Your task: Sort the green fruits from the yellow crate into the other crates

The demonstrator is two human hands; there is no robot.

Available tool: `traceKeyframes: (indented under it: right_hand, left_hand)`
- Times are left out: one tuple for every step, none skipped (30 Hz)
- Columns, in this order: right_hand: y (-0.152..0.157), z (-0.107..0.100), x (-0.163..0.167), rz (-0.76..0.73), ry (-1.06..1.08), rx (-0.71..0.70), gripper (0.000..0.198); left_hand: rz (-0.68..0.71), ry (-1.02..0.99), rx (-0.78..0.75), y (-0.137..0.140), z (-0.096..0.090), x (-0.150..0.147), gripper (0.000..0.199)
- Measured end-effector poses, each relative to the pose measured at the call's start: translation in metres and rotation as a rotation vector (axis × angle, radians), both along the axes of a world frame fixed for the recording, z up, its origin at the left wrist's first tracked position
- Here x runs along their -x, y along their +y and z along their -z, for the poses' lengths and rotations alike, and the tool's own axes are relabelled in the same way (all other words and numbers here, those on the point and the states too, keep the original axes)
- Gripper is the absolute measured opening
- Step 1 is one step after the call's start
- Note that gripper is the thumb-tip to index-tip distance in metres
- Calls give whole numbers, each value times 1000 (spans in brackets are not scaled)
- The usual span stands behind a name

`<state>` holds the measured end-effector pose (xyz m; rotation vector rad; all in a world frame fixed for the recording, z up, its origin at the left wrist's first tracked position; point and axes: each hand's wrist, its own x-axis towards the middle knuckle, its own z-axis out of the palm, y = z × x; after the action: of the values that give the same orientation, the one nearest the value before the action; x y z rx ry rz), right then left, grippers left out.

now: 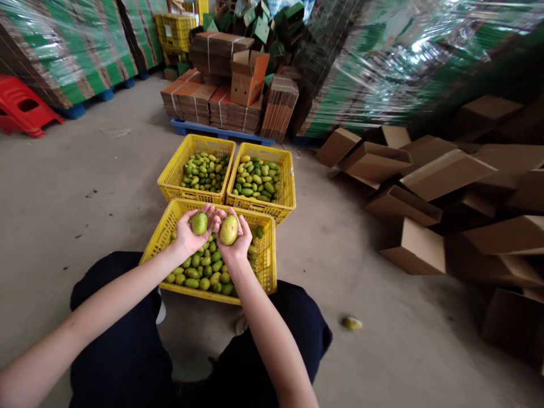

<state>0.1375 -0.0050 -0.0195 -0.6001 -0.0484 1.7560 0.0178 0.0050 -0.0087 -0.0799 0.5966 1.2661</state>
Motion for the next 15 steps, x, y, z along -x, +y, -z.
traceKeyframes:
  right_hand:
    - [0, -1, 0, 4, 4, 8, 24]
    - [0, -2, 0, 7, 8, 13, 23]
    - [0, -2, 1, 8, 9, 12, 21]
    - [0, -2, 1, 6, 9, 9, 20]
    - [1, -2, 1, 3, 6, 5, 19]
    - [1, -2, 1, 1, 4, -1, 18]
    - [1, -2, 1, -2, -1, -7, 18]
    - [1, -2, 1, -3, -7, -14, 17]
    - [2, -2, 1, -2, -16, -15, 17]
    - [2, -2, 1, 2, -28, -10, 16]
    - [3, -2, 0, 8, -42, -1, 15]
    - [3, -2, -1, 16, -57, 10, 14]
    - [3, -3, -2, 26, -72, 20, 13]
    - [4, -3, -4, 37, -84, 25, 13]
    - [4, -4, -6, 49, -95, 23, 13]
  left_hand:
    - [4, 3, -5, 0, 0, 0, 33]
    - [6, 5, -9, 1, 0, 0, 33]
    - [6, 4, -10, 1, 0, 0, 33]
    - [4, 1, -6, 1, 1, -1, 32]
    - [0, -4, 0, 1, 1, -1, 31]
    - [-4, -9, 10, 1, 2, -1, 30]
    - [-7, -15, 21, 1, 2, -2, 28]
    - [-12, -22, 33, 1, 3, -2, 26]
    - [-17, -30, 43, 1, 3, -2, 24]
    - [-21, -36, 49, 1, 4, -2, 22]
    - [-25, -38, 48, 1, 5, -1, 21]
    - [-26, -33, 37, 2, 6, 0, 21]
    - [-20, -14, 15, 4, 7, 2, 22]
    - [1, 37, -16, 6, 9, 3, 22]
    - [62, 144, -53, 9, 13, 5, 22]
